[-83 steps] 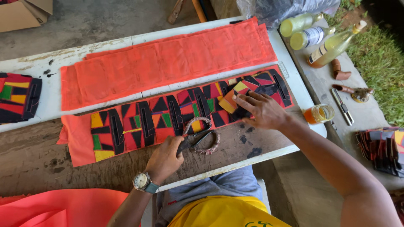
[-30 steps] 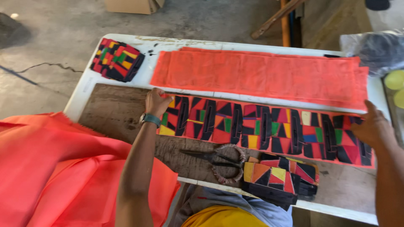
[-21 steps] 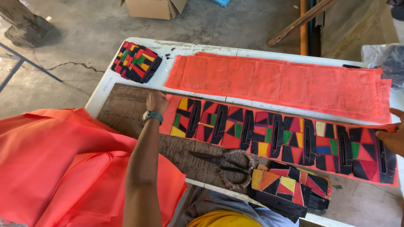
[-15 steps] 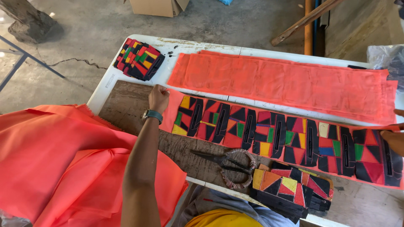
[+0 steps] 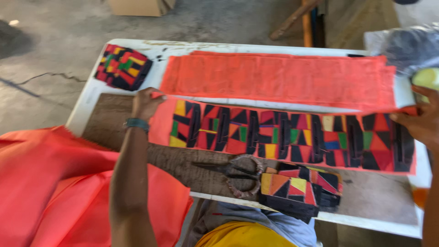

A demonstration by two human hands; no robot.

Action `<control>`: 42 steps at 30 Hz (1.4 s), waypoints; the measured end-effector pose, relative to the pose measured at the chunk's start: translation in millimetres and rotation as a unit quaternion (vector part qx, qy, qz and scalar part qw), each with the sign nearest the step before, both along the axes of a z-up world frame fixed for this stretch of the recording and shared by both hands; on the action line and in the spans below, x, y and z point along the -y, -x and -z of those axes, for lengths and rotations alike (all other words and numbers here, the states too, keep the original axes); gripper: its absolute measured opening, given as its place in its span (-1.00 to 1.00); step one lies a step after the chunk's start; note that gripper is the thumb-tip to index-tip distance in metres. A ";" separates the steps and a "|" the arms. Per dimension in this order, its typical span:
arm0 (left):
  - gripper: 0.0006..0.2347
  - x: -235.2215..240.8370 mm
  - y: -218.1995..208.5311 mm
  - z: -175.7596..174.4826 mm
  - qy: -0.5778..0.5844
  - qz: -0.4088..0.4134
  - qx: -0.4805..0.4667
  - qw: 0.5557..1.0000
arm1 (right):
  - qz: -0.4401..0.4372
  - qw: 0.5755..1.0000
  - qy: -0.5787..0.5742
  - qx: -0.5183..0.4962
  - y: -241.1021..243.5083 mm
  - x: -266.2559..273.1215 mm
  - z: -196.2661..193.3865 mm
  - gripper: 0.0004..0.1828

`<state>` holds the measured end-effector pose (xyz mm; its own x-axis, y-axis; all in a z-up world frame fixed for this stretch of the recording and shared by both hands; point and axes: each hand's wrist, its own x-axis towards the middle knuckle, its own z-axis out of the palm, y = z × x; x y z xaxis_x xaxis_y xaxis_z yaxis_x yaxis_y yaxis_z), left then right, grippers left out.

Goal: The person assembles small patterned fabric pouches on a white table. They use a metal rod to press seams, apply adhesive from a jar with a stick, and fold the pouches. Completed pouches are stacked on the table.

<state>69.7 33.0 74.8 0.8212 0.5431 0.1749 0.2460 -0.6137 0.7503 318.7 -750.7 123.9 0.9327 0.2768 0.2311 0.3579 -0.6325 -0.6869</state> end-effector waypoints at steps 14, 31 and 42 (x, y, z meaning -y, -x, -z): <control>-0.91 31.6 25.1 -72.7 0.163 0.047 0.160 0.972 | 0.016 0.995 -0.101 0.000 69.8 -61.4 -143.0 -0.20; -0.84 -85.1 -69.4 -174.1 0.304 0.139 0.445 0.831 | 0.054 0.966 -0.067 0.242 -51.4 -25.4 -215.6 -0.50; -0.59 -21.6 -42.2 45.3 0.094 -0.098 -0.050 0.989 | 0.050 0.984 0.120 0.121 19.6 -27.9 5.2 -0.39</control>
